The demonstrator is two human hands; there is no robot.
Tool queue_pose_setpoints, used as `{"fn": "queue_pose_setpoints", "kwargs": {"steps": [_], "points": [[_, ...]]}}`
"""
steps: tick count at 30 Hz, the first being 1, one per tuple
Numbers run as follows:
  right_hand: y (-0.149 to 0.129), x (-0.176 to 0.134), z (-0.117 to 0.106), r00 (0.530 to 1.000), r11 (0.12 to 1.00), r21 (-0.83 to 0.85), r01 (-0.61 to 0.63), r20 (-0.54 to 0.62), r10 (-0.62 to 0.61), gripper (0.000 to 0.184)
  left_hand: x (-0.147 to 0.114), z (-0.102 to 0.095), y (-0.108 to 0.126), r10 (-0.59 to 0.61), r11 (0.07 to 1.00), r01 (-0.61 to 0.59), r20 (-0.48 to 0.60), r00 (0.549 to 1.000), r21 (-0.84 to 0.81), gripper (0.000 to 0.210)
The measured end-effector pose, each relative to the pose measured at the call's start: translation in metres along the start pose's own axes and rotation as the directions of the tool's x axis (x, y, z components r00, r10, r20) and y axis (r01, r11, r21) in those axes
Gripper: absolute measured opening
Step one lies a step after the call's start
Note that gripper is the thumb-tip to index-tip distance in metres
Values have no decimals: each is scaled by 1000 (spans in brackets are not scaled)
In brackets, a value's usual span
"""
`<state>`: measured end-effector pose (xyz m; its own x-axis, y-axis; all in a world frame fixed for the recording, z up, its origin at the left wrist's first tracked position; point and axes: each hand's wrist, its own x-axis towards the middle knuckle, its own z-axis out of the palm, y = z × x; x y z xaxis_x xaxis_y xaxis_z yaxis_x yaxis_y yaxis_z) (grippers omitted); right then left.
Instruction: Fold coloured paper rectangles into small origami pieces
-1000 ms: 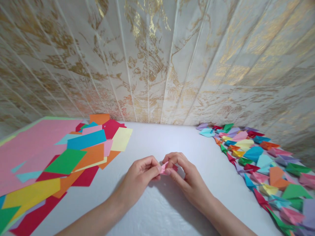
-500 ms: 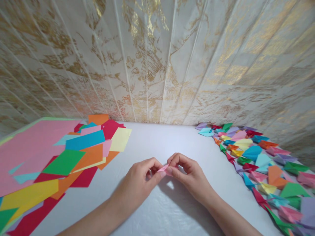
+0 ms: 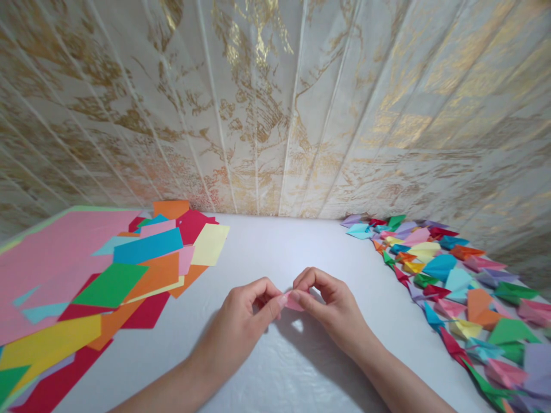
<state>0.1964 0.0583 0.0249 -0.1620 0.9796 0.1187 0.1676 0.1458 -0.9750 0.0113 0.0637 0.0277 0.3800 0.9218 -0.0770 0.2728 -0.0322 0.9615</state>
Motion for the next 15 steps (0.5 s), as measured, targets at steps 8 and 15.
{"fn": "queue_pose_setpoints", "kwargs": {"steps": [8, 15], "points": [[-2, 4, -4, 995, 1000, 3, -18, 96, 17, 19, -2, 1, 1, 29, 1000, -29, 2, 1000, -2, 22], [-5, 5, -5, 992, 978, -203, 51, 125, -26, 32, -2, 1, -2, 53, 997, -52, -16, 998, 65, 18]]}}
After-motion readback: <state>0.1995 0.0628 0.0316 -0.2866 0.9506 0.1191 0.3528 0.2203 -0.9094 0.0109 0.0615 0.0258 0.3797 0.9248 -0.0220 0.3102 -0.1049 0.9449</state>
